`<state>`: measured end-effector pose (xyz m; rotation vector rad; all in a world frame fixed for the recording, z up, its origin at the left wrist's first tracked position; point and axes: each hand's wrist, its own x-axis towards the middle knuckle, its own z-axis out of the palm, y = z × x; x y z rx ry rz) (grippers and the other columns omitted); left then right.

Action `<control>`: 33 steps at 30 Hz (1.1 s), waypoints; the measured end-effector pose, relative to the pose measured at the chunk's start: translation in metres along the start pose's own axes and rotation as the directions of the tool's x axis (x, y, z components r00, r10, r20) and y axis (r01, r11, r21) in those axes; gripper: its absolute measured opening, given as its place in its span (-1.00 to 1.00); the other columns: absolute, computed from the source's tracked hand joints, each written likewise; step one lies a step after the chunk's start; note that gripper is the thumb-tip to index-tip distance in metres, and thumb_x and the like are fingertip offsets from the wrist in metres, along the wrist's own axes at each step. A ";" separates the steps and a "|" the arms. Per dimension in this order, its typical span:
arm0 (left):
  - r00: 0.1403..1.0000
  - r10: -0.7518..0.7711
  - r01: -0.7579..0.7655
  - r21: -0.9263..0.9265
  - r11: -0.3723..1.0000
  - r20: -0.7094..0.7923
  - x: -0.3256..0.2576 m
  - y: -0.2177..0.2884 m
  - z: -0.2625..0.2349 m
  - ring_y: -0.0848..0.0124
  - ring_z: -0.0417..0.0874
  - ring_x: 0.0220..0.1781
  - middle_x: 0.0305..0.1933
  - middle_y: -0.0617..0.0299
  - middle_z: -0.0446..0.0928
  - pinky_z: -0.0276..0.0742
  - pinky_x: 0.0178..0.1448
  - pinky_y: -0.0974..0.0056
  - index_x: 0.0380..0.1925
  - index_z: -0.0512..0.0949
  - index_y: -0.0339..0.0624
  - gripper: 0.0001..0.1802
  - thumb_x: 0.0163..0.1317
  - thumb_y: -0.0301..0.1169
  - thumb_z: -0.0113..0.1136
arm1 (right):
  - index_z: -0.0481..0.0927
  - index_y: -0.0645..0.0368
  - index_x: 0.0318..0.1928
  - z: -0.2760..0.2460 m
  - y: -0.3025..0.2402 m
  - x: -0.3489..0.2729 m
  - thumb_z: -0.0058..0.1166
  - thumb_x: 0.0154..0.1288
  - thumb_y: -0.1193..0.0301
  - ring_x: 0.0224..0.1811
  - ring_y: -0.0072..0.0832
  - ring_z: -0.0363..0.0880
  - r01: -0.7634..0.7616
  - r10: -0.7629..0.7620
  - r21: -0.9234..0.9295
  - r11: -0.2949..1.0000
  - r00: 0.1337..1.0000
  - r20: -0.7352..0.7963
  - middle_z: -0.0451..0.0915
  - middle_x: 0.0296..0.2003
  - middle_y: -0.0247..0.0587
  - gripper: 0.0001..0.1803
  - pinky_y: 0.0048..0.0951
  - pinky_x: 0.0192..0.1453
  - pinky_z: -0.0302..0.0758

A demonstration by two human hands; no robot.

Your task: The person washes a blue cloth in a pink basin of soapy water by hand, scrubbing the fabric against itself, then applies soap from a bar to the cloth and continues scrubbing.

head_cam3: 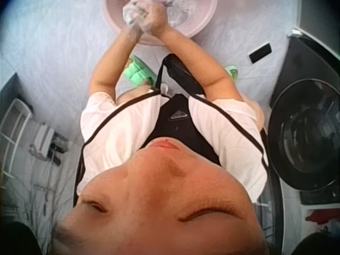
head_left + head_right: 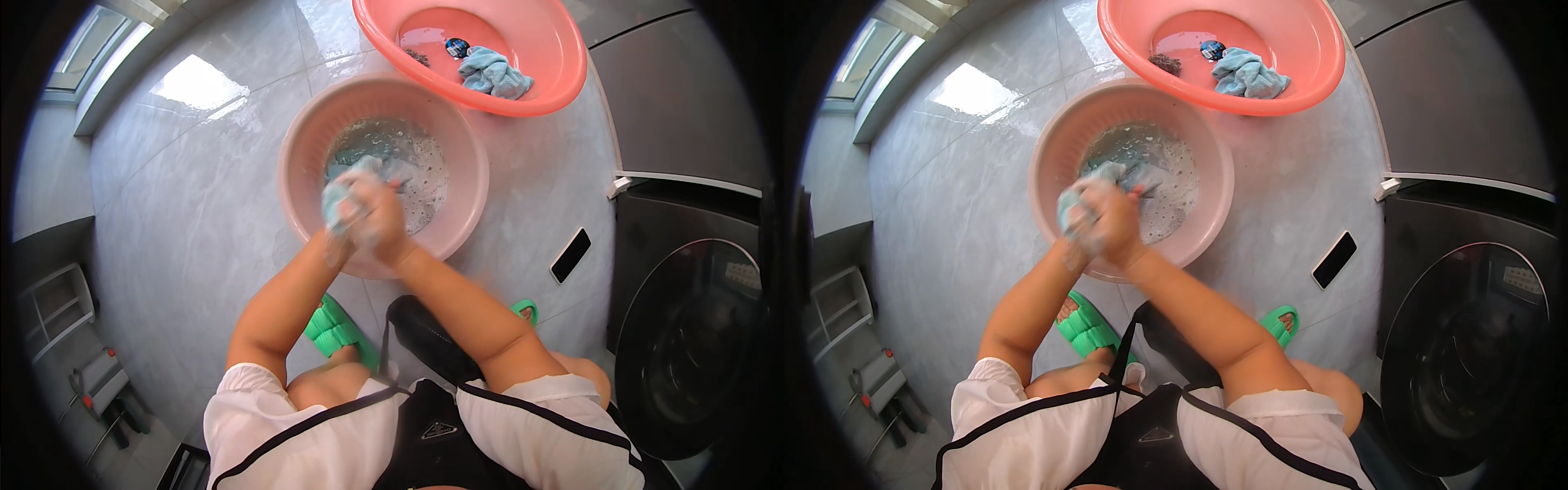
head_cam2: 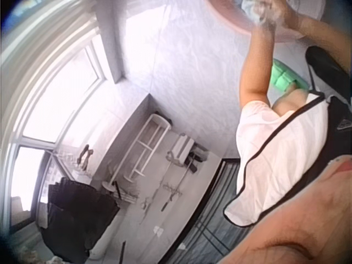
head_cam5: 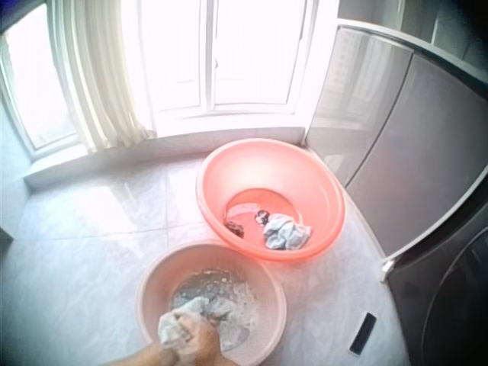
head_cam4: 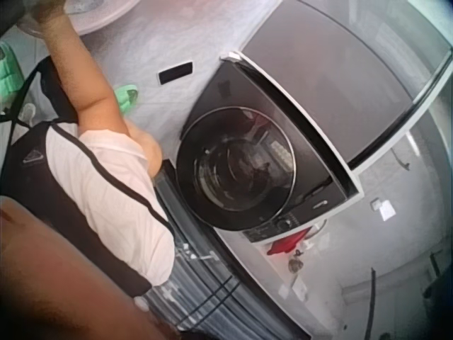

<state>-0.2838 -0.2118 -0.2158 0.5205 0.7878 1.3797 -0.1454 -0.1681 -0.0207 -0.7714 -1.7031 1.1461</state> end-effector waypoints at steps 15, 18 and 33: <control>0.644 -0.521 0.353 -0.386 0.852 -0.561 0.049 0.093 0.158 0.22 0.86 0.24 0.23 0.06 0.80 0.81 0.35 -0.01 0.30 0.69 -0.16 -0.63 0.76 -0.30 -0.02 | 0.78 0.10 -0.05 -0.055 0.133 -0.013 0.38 0.40 0.21 -0.10 0.12 0.81 -0.594 0.583 -0.382 0.708 0.797 -0.159 0.84 -0.10 0.02 -0.73 0.02 0.05 0.71; 0.736 -0.570 0.344 -0.522 0.780 -0.366 0.069 0.087 0.158 0.04 0.83 0.26 0.24 -0.07 0.78 0.76 0.44 -0.18 0.27 0.67 -0.25 -0.61 0.72 -0.25 0.04 | 0.73 0.11 0.17 -0.112 0.176 -0.006 0.23 0.63 0.23 0.05 -0.07 0.81 -0.672 0.691 0.165 0.722 0.685 -0.232 0.82 0.02 -0.09 -0.70 -0.05 0.21 0.73; 0.903 -0.279 0.100 -0.472 0.876 -0.327 0.042 0.106 0.121 -0.02 0.74 0.46 0.40 -0.05 0.73 0.58 0.66 -0.22 0.43 0.59 -0.25 -0.50 0.71 -0.16 0.24 | 0.54 -0.12 0.55 -0.128 0.111 0.020 -0.10 0.86 0.24 0.42 -0.22 0.65 -0.587 0.745 0.808 -0.049 0.518 0.421 0.69 0.36 -0.22 -0.59 0.17 0.56 0.55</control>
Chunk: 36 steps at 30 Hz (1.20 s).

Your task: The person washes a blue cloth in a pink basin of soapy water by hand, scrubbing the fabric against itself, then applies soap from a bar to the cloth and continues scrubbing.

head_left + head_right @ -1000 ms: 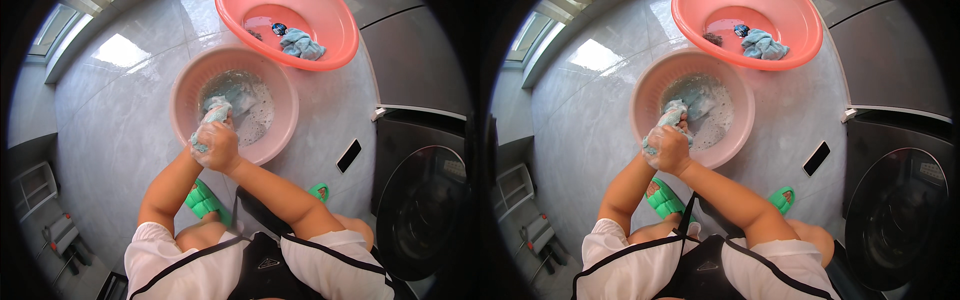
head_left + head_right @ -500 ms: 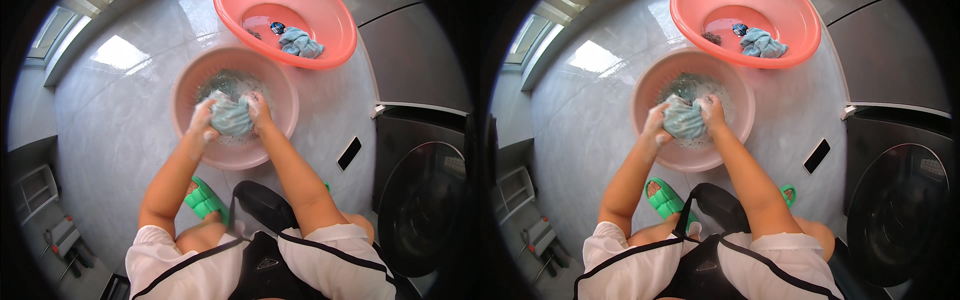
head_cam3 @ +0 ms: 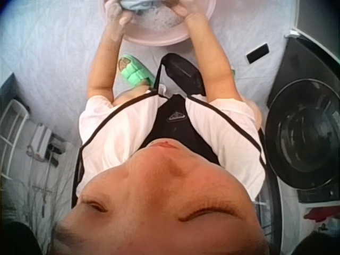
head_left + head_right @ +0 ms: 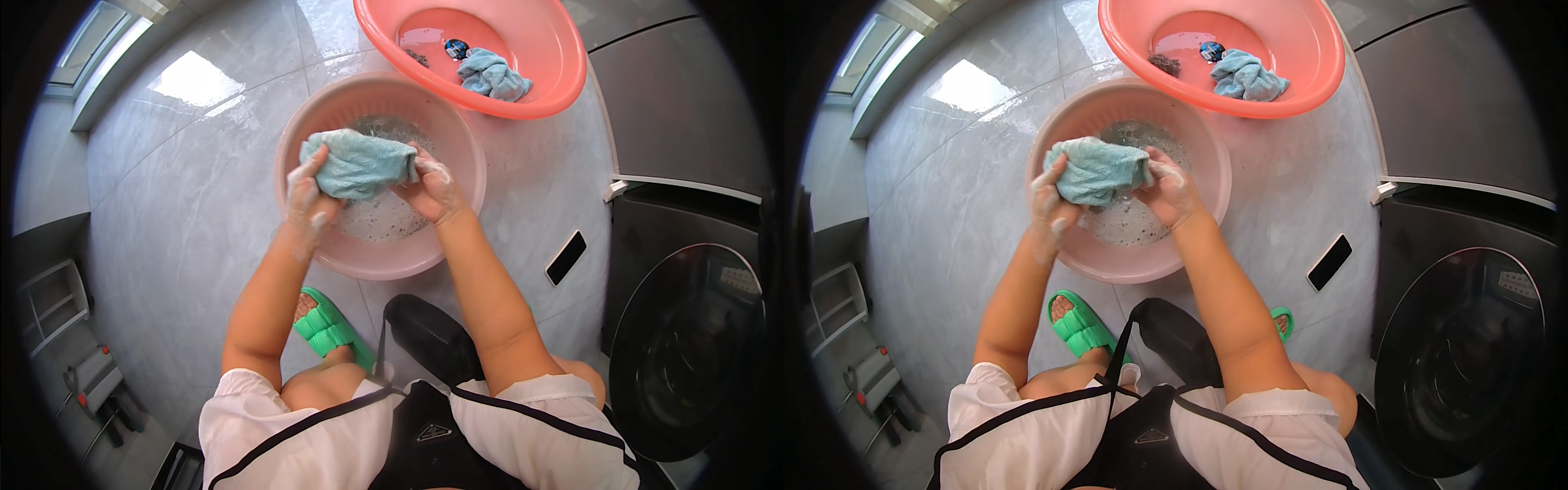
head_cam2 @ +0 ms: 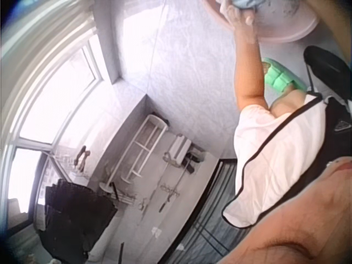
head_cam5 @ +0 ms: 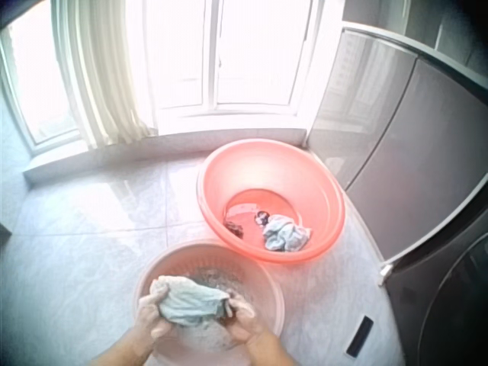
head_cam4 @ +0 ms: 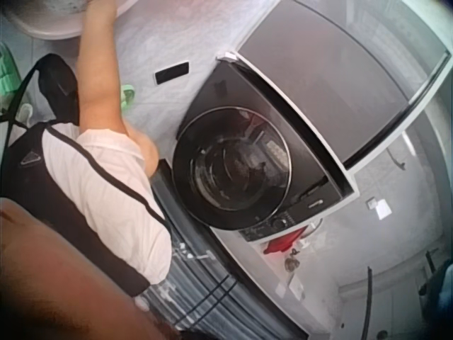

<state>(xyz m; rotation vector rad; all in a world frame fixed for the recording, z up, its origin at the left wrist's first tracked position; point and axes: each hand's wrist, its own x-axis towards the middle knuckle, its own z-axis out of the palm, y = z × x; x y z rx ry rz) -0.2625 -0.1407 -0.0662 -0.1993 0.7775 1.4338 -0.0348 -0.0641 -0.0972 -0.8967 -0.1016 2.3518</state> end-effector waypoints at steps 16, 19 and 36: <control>0.947 -0.107 0.109 0.011 0.994 0.304 -0.019 -0.002 -0.005 -0.02 0.62 0.61 0.60 -0.02 0.60 0.51 0.70 -0.24 0.62 0.44 -0.22 -0.38 0.83 -0.03 0.01 | 0.27 0.12 0.74 0.033 0.035 -0.021 0.42 0.39 0.61 0.42 -0.33 0.68 0.160 -0.053 -0.422 0.892 0.965 0.255 0.62 0.42 -0.16 -0.03 -0.23 0.42 0.72; 0.992 0.062 -0.085 0.205 0.975 0.113 -0.010 -0.009 -0.010 0.02 0.65 0.57 0.52 0.03 0.65 0.54 0.67 -0.20 0.58 0.47 -0.14 -0.42 0.82 -0.01 0.06 | 0.39 0.15 0.66 0.018 0.029 -0.014 0.36 0.36 0.69 0.34 -0.37 0.75 0.179 -0.143 -0.451 0.874 0.983 0.114 0.66 0.39 -0.14 -0.12 -0.28 0.28 0.81; 0.982 -0.146 0.147 -0.005 0.989 -0.120 0.012 -0.074 -0.008 0.30 0.80 -0.08 0.02 0.15 0.76 0.75 -0.04 0.12 0.10 0.72 -0.13 -0.76 0.59 -0.27 0.30 | 0.78 0.08 0.01 0.032 0.084 0.004 0.59 0.14 0.15 -0.02 0.18 0.85 0.345 -0.726 -0.939 0.011 0.648 0.229 0.83 -0.13 0.13 -0.53 0.02 0.19 0.75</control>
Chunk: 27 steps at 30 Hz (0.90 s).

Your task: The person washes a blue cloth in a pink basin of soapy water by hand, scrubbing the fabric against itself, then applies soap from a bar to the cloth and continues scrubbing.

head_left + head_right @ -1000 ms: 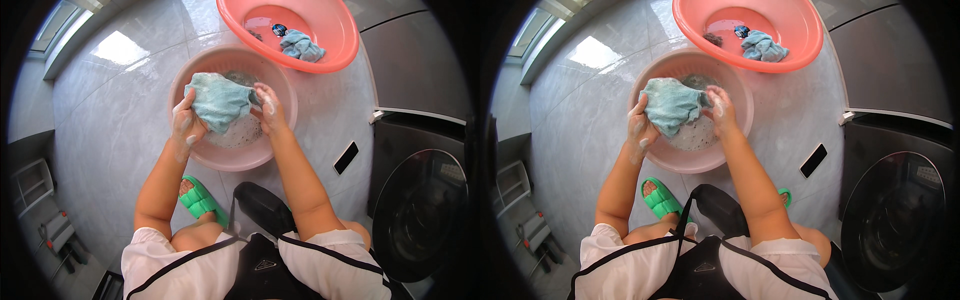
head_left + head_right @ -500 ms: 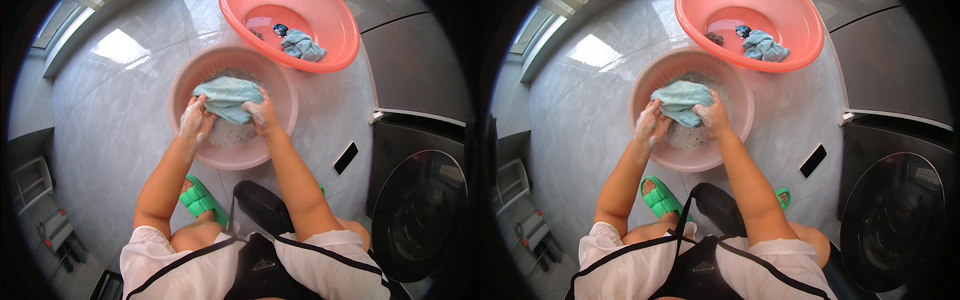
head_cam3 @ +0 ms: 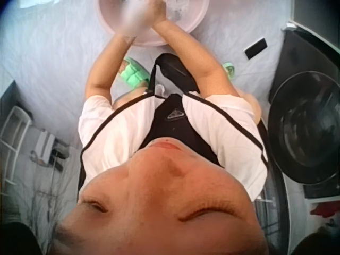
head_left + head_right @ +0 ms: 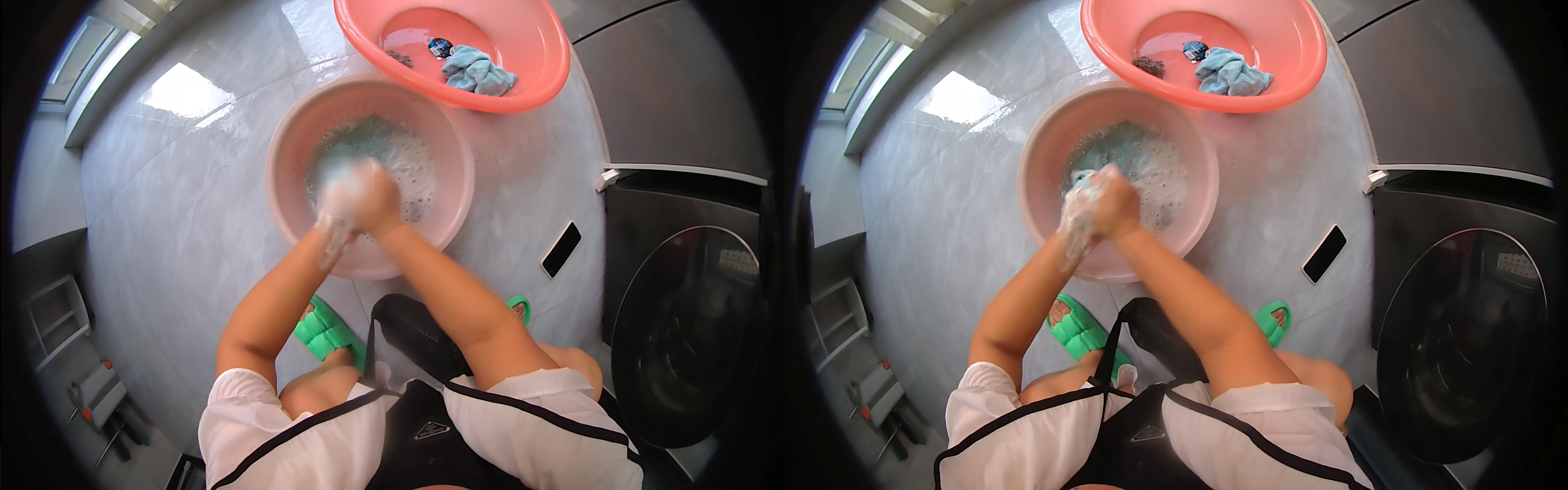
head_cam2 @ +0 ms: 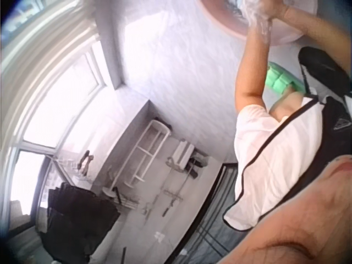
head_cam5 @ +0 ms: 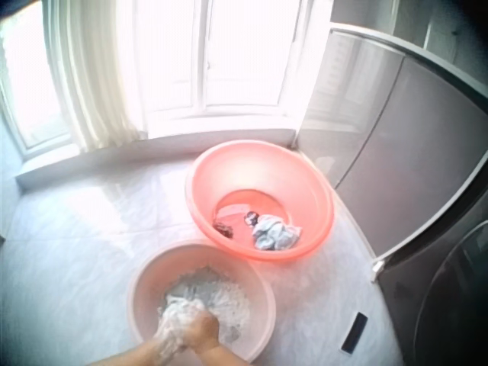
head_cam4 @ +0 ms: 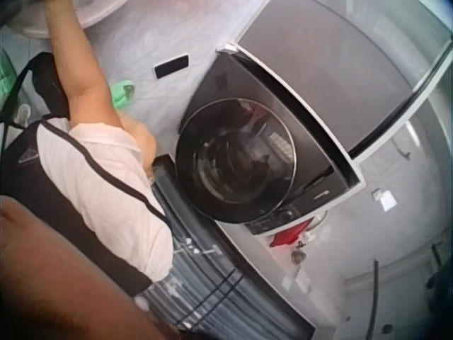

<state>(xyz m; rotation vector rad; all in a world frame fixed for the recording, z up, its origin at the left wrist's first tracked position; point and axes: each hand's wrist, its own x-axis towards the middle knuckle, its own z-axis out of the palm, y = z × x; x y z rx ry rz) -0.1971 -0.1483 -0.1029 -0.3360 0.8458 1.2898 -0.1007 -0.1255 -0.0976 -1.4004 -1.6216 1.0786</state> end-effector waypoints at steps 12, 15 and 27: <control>0.874 0.289 -0.478 0.587 0.654 0.390 -0.060 0.053 0.048 0.34 0.85 0.13 0.17 0.17 0.81 0.79 0.29 0.30 0.14 0.75 -0.24 -0.67 0.40 -0.46 0.52 | 0.71 0.11 0.34 -0.041 0.040 0.049 0.42 0.57 0.32 0.21 -0.32 0.80 -0.571 0.231 0.694 0.438 0.818 0.527 0.78 0.24 -0.11 -0.58 -0.24 0.27 0.71; 0.902 0.297 -0.417 0.451 0.789 0.314 -0.066 0.085 0.045 0.27 0.84 0.23 0.22 0.12 0.81 0.75 0.39 0.20 0.19 0.72 -0.27 -0.63 0.45 -0.40 0.50 | 0.32 0.00 0.70 -0.049 0.008 0.027 0.45 0.49 0.50 0.45 -0.31 0.62 -0.713 0.154 0.675 0.190 0.700 0.697 0.46 0.55 -0.14 -0.12 -0.27 0.46 0.66; 0.966 0.195 -0.183 -0.085 0.979 0.172 0.019 0.026 -0.014 0.09 0.82 0.21 0.14 0.07 0.78 0.79 0.35 -0.05 0.25 0.65 -0.19 -0.55 0.68 -0.04 0.32 | 0.73 0.20 0.17 -0.039 0.004 0.036 0.56 0.36 0.38 0.07 -0.29 0.84 -0.214 0.117 0.384 0.898 0.959 0.259 0.78 0.09 -0.13 -0.56 -0.23 0.11 0.80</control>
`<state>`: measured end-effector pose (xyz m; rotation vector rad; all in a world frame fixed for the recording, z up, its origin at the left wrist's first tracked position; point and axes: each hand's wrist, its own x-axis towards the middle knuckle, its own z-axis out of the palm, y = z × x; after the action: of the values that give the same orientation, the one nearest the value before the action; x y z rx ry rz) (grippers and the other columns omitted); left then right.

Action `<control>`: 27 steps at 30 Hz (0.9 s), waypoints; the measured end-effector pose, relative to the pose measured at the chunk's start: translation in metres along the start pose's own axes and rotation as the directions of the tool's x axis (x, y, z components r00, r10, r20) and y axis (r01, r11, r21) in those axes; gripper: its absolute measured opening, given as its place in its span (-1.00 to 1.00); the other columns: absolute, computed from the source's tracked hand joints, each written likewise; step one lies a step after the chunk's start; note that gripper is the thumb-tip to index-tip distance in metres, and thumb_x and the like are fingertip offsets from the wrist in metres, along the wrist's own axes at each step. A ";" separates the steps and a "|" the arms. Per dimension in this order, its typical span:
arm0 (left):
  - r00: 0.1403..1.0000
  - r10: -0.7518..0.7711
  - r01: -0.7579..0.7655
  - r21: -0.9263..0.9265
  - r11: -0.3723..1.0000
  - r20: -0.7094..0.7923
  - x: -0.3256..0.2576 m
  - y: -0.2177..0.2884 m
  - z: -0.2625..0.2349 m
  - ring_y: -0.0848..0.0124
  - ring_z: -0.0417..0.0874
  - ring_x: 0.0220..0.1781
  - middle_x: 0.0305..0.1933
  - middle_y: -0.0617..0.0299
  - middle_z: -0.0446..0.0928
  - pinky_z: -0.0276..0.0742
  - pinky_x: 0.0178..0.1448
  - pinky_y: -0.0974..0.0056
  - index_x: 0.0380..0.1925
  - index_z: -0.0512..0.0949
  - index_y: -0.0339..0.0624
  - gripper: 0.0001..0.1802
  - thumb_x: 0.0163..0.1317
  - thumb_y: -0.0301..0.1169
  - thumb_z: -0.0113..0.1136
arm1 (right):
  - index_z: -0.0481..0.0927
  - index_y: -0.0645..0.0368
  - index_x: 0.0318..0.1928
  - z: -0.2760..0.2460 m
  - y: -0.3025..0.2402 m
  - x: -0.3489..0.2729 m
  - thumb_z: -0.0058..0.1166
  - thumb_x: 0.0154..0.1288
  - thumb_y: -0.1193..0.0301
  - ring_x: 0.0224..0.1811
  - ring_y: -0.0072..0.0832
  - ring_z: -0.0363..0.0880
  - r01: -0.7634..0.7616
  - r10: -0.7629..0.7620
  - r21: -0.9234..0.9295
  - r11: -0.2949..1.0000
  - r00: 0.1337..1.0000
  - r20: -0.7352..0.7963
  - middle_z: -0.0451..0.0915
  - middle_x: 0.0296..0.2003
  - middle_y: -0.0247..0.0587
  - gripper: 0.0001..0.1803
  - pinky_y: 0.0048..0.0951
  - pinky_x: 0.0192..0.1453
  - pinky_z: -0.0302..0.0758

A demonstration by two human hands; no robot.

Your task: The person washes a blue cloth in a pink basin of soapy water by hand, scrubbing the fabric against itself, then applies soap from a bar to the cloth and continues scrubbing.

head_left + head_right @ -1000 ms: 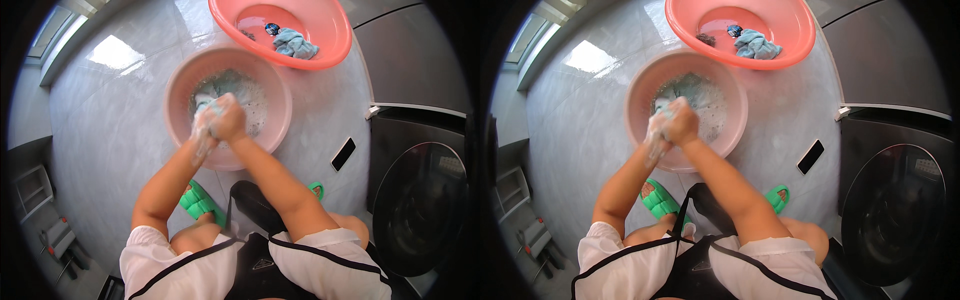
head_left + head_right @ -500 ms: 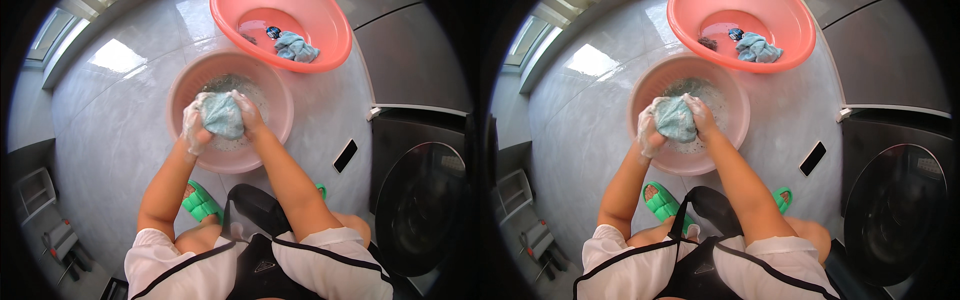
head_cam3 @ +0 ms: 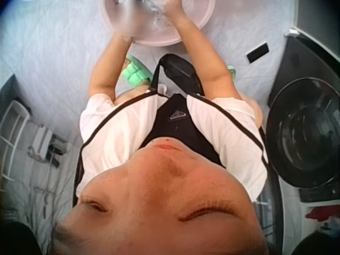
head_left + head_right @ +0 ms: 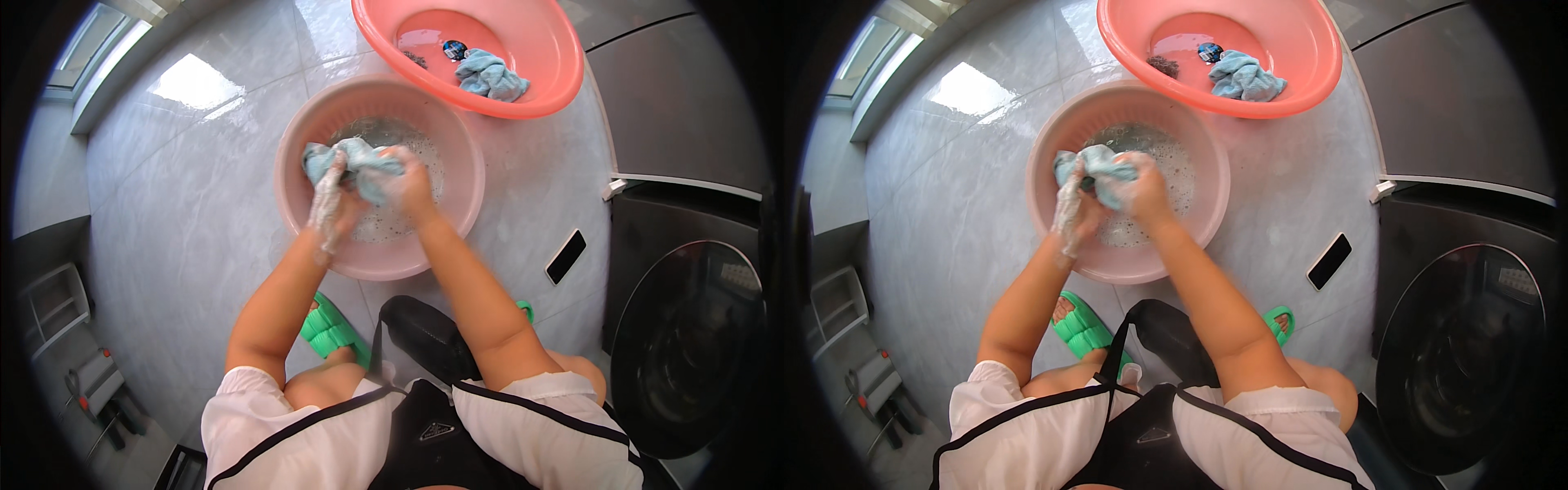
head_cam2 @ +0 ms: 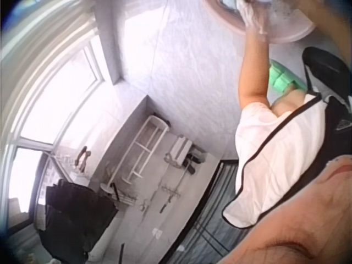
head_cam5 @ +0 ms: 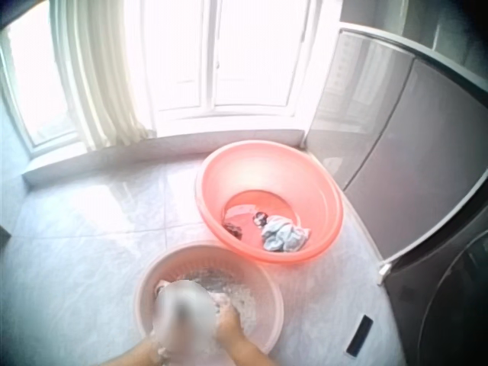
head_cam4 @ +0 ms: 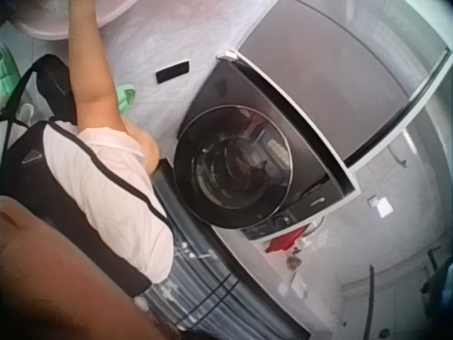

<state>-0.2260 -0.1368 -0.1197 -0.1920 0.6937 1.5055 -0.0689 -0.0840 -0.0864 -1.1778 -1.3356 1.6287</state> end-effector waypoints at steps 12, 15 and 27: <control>0.944 -0.179 0.185 -0.002 0.983 -0.279 -0.036 -0.037 0.034 0.31 0.84 0.06 0.07 0.21 0.80 0.82 0.16 0.14 0.07 0.69 -0.03 -0.77 0.70 -0.19 0.18 | 0.76 -0.06 -0.33 0.041 0.002 -0.027 0.57 0.24 0.13 -0.11 0.11 0.85 -0.115 -0.044 -0.663 0.739 0.975 -0.218 0.81 -0.19 -0.06 -0.74 -0.01 0.00 0.78; 0.955 -0.164 0.155 -0.057 0.986 -0.248 -0.046 -0.018 0.020 0.22 0.86 0.08 0.08 0.19 0.81 0.84 0.19 0.08 0.07 0.71 -0.04 -0.74 0.74 -0.20 0.11 | 0.79 0.01 -0.28 0.084 -0.018 -0.054 0.43 0.41 0.11 -0.13 0.13 0.85 0.365 -0.487 -0.536 0.762 0.868 -0.101 0.82 -0.25 0.01 -0.73 0.03 -0.03 0.75; 0.959 -0.177 0.166 -0.069 0.984 -0.220 -0.023 0.030 0.036 -0.01 0.78 0.38 0.28 0.01 0.78 0.61 0.63 -0.23 0.23 0.69 -0.20 -0.53 0.76 -0.04 0.06 | 0.71 0.20 0.35 -0.010 0.023 0.012 0.20 0.73 0.28 0.13 -0.31 0.86 -0.556 0.427 0.707 0.437 0.820 0.381 0.82 0.12 -0.17 -0.62 -0.19 0.29 0.82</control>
<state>-0.2423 -0.1351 -0.0700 -0.4559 0.7988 1.3470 -0.0632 -0.0750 -0.1117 -0.8886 -0.1349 2.4072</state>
